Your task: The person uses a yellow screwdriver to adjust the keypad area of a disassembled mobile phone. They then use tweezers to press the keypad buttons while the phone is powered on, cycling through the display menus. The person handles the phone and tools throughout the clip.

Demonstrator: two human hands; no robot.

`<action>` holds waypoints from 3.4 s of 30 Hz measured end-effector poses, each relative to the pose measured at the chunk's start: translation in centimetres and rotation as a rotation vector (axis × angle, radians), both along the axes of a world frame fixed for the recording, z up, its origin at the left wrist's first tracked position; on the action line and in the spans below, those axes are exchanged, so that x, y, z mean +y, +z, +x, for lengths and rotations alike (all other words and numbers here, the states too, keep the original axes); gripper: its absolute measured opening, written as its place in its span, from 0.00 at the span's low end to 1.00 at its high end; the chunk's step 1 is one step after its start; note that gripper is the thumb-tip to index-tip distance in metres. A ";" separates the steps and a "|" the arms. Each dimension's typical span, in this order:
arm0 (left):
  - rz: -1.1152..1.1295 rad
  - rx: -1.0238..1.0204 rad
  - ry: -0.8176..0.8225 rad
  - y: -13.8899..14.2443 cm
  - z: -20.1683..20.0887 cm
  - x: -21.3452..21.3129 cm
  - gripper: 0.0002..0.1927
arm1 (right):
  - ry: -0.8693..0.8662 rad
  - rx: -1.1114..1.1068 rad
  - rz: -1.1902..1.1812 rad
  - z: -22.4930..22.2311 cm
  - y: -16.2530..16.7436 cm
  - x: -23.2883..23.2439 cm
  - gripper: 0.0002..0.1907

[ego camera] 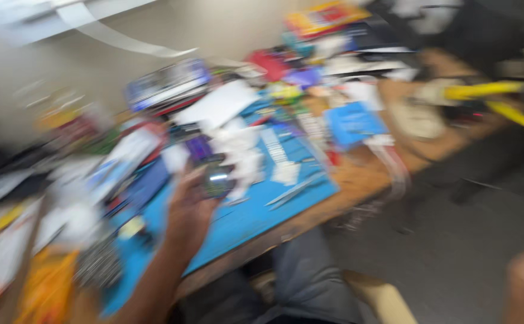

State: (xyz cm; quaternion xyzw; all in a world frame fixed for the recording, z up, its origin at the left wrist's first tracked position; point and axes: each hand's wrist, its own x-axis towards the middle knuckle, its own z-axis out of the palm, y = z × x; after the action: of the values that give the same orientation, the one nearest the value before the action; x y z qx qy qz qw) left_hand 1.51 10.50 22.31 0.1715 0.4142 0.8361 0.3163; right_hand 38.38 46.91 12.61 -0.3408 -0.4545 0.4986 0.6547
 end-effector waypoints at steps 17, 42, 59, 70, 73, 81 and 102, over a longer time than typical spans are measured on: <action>0.237 -0.078 -0.083 -3.3 4.5 -1.5 0.35 | 0.839 -0.434 0.848 -24.3 9.5 -24.1 0.20; 0.015 0.084 0.059 -4.1 5.3 -2.9 0.28 | 0.821 -0.589 0.998 -24.6 9.6 -25.5 0.29; -0.148 0.155 0.286 -3.9 3.3 -3.6 0.27 | 1.314 -0.333 0.264 -26.1 5.8 -20.8 0.23; -0.034 -0.236 0.319 -3.9 3.8 -4.8 0.24 | 0.810 -0.853 0.920 -27.0 7.2 -20.0 0.20; 0.010 -0.219 0.379 -4.3 5.5 -4.5 0.23 | 0.949 -0.782 0.962 -26.6 7.0 -25.0 0.32; 0.075 -0.232 0.214 -4.1 9.1 -8.4 0.23 | 1.052 -0.829 1.038 -27.4 7.2 -26.4 0.28; -0.924 1.130 0.731 0.8 5.2 -18.1 0.14 | 0.879 -0.770 1.046 -24.3 8.6 -20.8 0.28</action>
State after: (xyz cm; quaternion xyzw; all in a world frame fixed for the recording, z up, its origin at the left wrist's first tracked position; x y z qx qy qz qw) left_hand 6.72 -7.62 23.11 0.2737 0.8439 0.4185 -0.1943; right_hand 14.09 26.11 21.26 0.0742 -0.9185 0.2798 0.2694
